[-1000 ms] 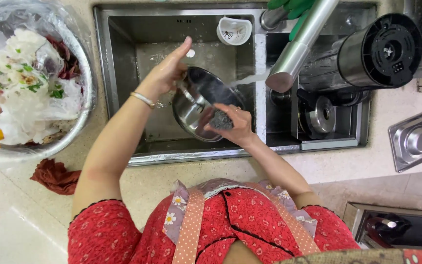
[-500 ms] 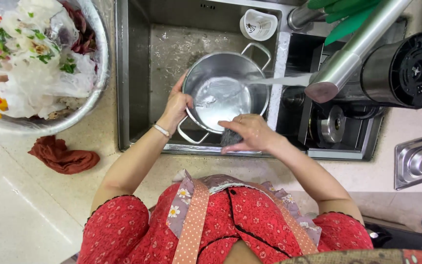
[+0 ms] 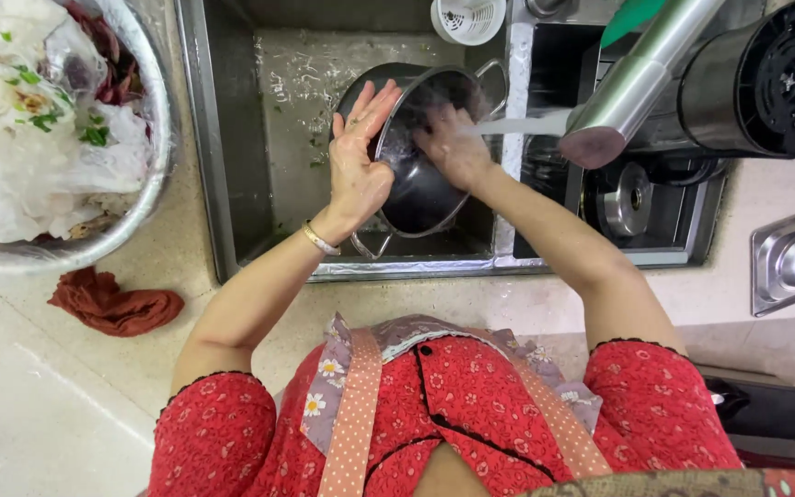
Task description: Pouring a liquid mixture into containers on an induction stove and cleaning utensils in a sink.
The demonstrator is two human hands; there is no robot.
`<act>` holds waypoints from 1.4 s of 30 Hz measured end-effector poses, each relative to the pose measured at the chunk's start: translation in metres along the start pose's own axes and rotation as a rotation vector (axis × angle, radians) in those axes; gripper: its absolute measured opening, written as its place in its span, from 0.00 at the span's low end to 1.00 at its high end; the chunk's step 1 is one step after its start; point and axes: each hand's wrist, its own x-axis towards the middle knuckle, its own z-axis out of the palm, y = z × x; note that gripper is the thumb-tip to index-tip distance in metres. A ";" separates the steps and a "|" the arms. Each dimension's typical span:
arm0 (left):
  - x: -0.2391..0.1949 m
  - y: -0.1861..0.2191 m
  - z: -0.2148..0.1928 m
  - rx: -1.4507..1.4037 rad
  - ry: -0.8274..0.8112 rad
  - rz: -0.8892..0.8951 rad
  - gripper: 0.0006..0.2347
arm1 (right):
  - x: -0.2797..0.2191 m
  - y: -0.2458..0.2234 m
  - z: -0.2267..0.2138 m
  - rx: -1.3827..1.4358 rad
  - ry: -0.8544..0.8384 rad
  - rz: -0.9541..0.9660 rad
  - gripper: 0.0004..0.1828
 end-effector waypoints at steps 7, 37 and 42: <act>0.021 -0.017 0.000 -0.042 0.031 0.015 0.35 | 0.010 -0.009 0.063 0.522 0.158 -0.100 0.34; -0.012 -0.027 0.003 -0.846 0.421 -0.386 0.35 | -0.075 0.071 -0.013 1.380 0.939 0.508 0.25; -0.010 -0.011 0.015 -0.879 0.472 -0.256 0.37 | -0.068 0.033 -0.027 1.481 0.657 0.777 0.33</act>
